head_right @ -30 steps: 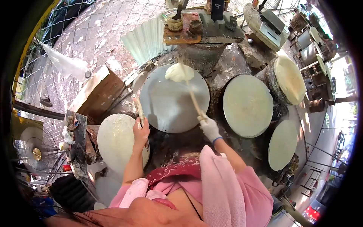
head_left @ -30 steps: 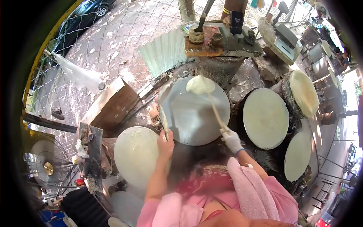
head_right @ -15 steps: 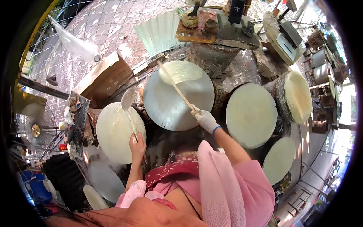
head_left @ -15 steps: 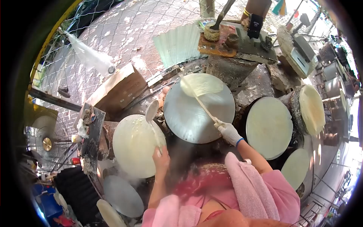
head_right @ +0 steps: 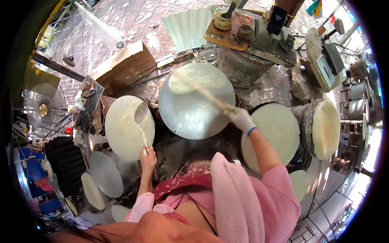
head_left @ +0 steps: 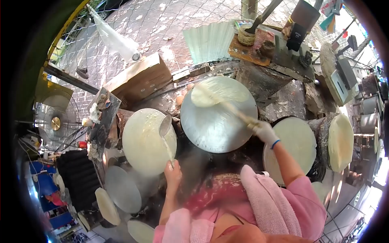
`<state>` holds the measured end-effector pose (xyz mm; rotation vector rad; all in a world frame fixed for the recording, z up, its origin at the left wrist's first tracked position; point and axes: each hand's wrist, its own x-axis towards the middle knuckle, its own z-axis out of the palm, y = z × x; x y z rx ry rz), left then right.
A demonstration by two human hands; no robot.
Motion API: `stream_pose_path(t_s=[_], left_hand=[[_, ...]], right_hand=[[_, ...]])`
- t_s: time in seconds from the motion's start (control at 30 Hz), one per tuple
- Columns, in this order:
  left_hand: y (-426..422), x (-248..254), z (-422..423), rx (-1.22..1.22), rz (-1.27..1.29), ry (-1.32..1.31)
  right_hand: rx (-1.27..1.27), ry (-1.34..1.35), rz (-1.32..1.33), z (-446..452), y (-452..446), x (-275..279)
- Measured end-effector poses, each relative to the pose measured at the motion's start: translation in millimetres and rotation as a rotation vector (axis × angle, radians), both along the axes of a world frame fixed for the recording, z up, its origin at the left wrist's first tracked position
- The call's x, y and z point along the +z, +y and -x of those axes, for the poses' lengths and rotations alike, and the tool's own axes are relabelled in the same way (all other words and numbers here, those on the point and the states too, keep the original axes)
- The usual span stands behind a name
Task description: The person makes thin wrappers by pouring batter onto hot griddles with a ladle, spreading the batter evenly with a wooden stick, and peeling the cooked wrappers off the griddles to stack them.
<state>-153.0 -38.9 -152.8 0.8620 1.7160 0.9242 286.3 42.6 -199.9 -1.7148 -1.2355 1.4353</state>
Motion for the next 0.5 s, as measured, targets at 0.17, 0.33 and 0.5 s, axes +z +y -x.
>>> stream_pose_path(t_s=[0.17,0.33,0.5], left_hand=[[-9.0,8.4,-6.0,0.046,0.075,0.043],[-20.9,4.5,-2.8,0.039,0.088,0.122],[-30.6,-23.0,13.2,-0.031,0.007,0.271]], right_hand=[[0.177,0.010,0.370,7.9,32.7,42.6],[0.251,0.070,0.192,-2.0,24.4,37.9],[0.325,-0.045,0.128,-30.9,72.2,7.8]])
